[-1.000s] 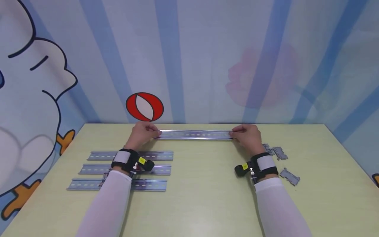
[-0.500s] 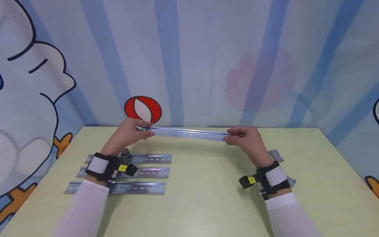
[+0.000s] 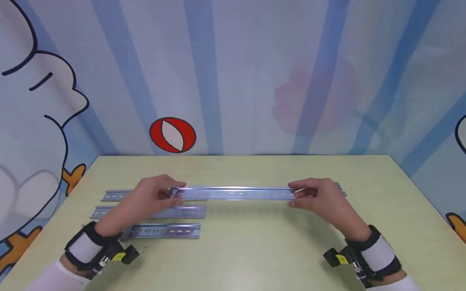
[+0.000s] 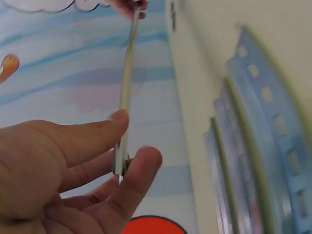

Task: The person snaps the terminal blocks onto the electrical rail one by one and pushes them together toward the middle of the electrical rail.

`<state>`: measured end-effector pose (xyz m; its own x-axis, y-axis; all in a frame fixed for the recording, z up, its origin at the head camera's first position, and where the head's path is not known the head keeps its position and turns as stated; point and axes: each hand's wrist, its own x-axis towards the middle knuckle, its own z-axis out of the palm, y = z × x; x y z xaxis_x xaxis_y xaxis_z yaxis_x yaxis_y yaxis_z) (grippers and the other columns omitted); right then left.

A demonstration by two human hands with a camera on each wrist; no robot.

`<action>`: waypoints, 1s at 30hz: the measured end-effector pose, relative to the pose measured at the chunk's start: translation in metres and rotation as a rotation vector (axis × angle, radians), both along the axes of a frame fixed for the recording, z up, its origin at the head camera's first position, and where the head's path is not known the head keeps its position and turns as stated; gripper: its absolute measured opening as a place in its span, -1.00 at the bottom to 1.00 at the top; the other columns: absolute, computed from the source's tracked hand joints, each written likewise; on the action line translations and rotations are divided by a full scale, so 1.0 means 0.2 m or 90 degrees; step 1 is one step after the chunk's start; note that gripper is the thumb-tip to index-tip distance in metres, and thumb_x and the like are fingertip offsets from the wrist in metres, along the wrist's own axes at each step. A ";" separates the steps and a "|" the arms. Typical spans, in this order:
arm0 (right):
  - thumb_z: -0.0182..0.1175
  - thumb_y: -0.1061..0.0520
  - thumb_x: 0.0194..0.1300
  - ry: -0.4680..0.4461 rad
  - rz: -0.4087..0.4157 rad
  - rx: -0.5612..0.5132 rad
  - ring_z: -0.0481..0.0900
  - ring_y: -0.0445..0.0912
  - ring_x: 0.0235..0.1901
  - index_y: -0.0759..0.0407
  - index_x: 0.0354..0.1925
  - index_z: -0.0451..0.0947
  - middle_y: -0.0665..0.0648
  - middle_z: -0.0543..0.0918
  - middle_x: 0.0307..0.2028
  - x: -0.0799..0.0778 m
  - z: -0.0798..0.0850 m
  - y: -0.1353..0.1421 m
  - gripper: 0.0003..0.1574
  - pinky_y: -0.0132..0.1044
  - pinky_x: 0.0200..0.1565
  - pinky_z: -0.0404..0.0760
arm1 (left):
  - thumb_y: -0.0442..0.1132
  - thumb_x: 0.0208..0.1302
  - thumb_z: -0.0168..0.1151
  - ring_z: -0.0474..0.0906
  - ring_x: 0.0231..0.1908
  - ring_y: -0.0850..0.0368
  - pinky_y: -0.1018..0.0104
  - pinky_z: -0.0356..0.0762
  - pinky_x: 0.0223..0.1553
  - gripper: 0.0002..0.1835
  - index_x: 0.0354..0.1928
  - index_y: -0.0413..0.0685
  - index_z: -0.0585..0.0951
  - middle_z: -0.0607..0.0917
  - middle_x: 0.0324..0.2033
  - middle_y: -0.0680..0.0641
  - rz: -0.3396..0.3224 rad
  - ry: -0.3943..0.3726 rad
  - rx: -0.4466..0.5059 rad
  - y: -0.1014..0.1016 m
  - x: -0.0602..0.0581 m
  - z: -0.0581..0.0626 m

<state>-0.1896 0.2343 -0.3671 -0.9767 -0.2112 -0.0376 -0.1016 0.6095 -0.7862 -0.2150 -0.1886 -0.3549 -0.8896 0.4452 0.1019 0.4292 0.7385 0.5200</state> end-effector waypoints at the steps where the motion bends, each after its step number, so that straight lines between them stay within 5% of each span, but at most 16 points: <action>1: 0.44 -0.06 0.11 0.001 0.007 0.005 0.70 -0.36 -0.20 0.15 0.16 0.59 0.26 0.72 0.02 0.02 -0.01 0.01 -0.34 -0.42 -0.20 0.70 | -0.19 0.13 0.45 0.46 -0.48 0.19 0.48 0.45 -0.54 -0.54 0.12 -0.05 0.67 0.72 -0.20 -0.02 -0.008 0.005 -0.005 0.00 0.03 -0.01; 9: 0.47 0.10 0.07 -0.029 0.091 0.028 0.72 -0.33 -0.34 0.30 0.04 0.63 0.23 0.79 -0.22 0.12 -0.09 0.09 -0.43 -0.38 -0.35 0.71 | -0.11 0.17 0.41 0.61 -0.23 0.20 0.37 0.61 -0.28 -0.61 0.03 -0.05 0.69 0.71 -0.18 0.02 -0.064 0.058 -0.079 0.05 0.20 -0.14; 16: 0.52 -0.02 -0.02 -0.031 0.165 0.066 0.61 -0.37 -0.46 0.23 -0.11 0.67 0.02 0.74 -0.42 0.15 -0.15 0.12 -0.47 -0.41 -0.37 0.68 | -0.08 0.13 0.45 0.42 -0.31 0.25 0.43 0.48 -0.31 -0.64 -0.05 -0.07 0.74 0.57 -0.27 0.06 -0.097 0.051 -0.085 0.07 0.31 -0.21; 30: 0.57 -0.05 -0.13 0.002 0.175 0.124 0.42 -0.37 -0.50 0.08 -0.23 0.62 0.01 0.55 -0.48 0.19 -0.20 0.10 -0.51 -0.46 -0.48 0.49 | -0.11 0.14 0.43 0.47 -0.20 0.22 0.35 0.54 -0.22 -0.61 0.00 -0.10 0.73 0.60 -0.21 0.07 -0.121 0.061 -0.121 0.09 0.39 -0.24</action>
<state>-0.1525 0.2550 -0.4066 -0.8843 -0.4560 -0.1000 -0.2856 0.6979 -0.6568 -0.1371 -0.1707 -0.4031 -0.7790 0.6218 0.0803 0.6095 0.7209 0.3299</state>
